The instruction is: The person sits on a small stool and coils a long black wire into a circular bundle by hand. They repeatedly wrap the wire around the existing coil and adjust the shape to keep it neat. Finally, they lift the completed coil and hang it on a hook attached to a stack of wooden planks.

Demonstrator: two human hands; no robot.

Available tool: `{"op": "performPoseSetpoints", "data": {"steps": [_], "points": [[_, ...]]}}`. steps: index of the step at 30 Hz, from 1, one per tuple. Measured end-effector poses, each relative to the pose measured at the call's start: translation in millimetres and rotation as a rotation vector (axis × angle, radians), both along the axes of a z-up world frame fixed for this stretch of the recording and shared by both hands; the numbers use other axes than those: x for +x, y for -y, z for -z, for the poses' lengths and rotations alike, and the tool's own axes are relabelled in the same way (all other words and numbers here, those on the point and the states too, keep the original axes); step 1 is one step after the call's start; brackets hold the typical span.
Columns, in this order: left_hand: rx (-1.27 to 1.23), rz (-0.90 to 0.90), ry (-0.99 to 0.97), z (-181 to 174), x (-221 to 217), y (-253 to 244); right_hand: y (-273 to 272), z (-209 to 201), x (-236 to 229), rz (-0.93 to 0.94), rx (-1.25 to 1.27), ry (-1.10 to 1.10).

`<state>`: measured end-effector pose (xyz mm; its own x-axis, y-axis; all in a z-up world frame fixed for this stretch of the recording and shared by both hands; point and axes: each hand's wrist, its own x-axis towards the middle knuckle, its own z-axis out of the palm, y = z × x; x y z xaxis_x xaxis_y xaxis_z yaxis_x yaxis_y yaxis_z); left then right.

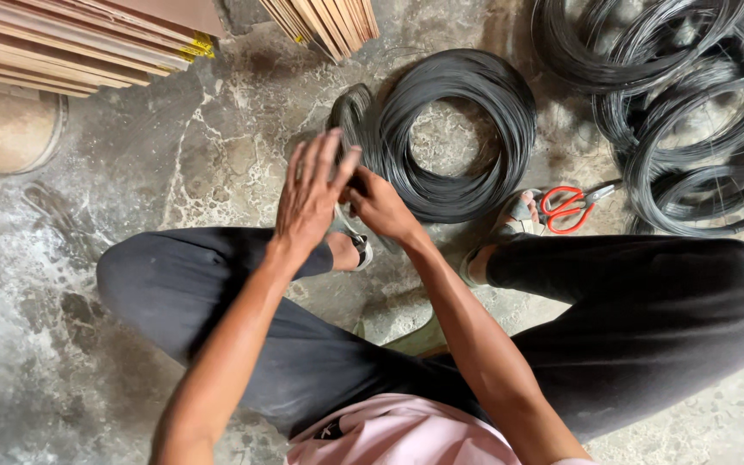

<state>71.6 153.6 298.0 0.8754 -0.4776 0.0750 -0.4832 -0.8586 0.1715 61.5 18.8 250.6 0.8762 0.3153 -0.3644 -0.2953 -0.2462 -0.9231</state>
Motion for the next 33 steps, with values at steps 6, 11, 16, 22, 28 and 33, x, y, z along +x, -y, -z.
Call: {"op": "performPoseSetpoints", "data": {"steps": [6, 11, 16, 22, 28, 33], "points": [[0.019, 0.570, 0.429, 42, 30, -2, 10, -37, -16, 0.002, 0.132, 0.000], [-0.068, 0.728, 0.576, 29, 33, 14, 22, -56, -28, 0.086, 0.158, -0.019], [-0.086, 0.679, 0.612, 23, 35, -2, 32, -26, -48, -0.093, 0.065, -0.056], [-0.161, 0.725, 0.553, 7, 41, -9, 40, -38, -32, -0.118, 0.183, 0.028], [-0.112, 0.765, 0.467, -16, 49, -1, 144, 144, -14, 0.696, -0.750, 0.143], [-0.108, 0.776, 0.404, 15, 43, 2, 179, 211, -34, 0.804, -1.081, -0.040]]}}
